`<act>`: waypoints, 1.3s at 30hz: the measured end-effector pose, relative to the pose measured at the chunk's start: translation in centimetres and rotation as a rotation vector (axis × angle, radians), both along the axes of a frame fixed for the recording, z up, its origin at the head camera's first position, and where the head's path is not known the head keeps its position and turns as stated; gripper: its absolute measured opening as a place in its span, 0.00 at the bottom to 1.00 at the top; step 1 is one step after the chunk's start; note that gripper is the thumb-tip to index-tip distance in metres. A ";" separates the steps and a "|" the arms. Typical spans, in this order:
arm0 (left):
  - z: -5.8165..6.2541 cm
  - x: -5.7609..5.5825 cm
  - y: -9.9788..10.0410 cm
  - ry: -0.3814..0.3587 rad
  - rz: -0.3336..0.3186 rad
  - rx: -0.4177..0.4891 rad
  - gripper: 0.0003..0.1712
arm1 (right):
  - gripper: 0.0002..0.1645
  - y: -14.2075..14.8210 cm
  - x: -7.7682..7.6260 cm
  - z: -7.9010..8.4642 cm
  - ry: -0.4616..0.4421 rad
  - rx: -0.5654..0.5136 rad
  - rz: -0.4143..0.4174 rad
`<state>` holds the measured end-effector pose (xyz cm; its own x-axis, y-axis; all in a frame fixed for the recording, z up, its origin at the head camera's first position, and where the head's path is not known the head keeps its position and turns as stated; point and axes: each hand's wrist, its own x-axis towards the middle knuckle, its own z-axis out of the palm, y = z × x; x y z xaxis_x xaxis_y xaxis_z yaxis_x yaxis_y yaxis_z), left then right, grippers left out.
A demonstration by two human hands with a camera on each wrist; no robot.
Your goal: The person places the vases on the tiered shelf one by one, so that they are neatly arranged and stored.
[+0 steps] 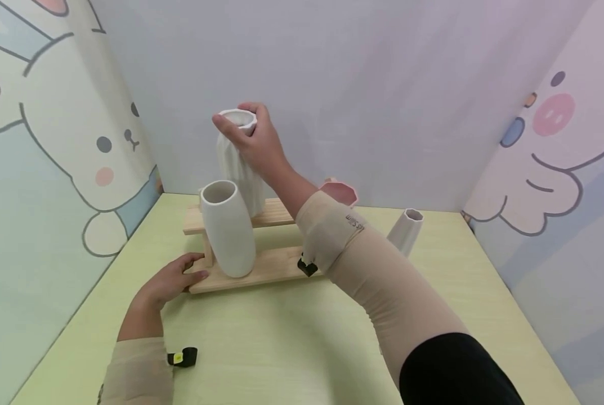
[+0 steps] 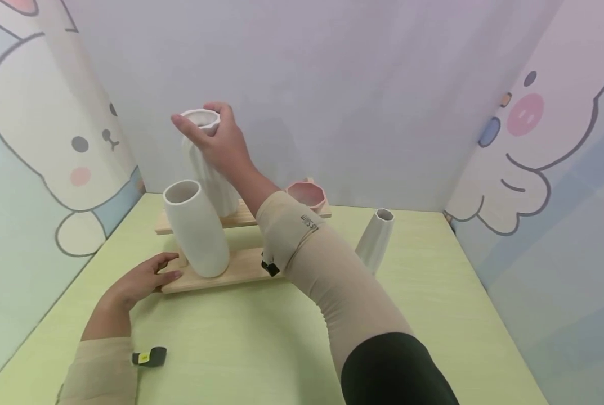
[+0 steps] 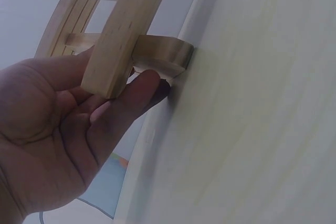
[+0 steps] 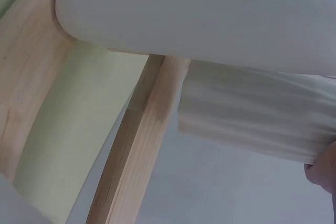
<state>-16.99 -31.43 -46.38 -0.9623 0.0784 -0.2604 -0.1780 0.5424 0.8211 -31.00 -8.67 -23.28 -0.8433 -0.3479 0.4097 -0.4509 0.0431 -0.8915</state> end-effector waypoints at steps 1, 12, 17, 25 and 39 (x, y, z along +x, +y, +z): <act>-0.1 0.0 0.1 -0.002 0.004 0.003 0.42 | 0.38 -0.1 0.0 -0.2 0.001 0.002 0.004; -0.2 0.0 0.7 -0.012 0.020 0.019 0.41 | 0.39 -1.1 0.1 -1.4 -0.003 0.039 0.025; 0.1 0.2 0.9 -0.014 0.022 0.017 0.41 | 0.38 -1.4 0.1 -1.7 0.000 0.058 0.023; 0.2 0.2 0.9 -0.009 0.019 0.009 0.41 | 0.38 -1.7 -0.2 -1.9 0.010 0.071 0.024; 0.6 0.3 0.4 -0.016 0.020 -0.021 0.42 | 0.40 -2.2 -0.1 -2.2 -0.025 0.066 0.056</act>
<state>-16.69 -30.99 -45.81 -0.9593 0.0533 -0.2772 -0.2022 0.5558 0.8064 -31.06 -10.91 -25.47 -0.8314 -0.4204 0.3633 -0.4320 0.0778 -0.8985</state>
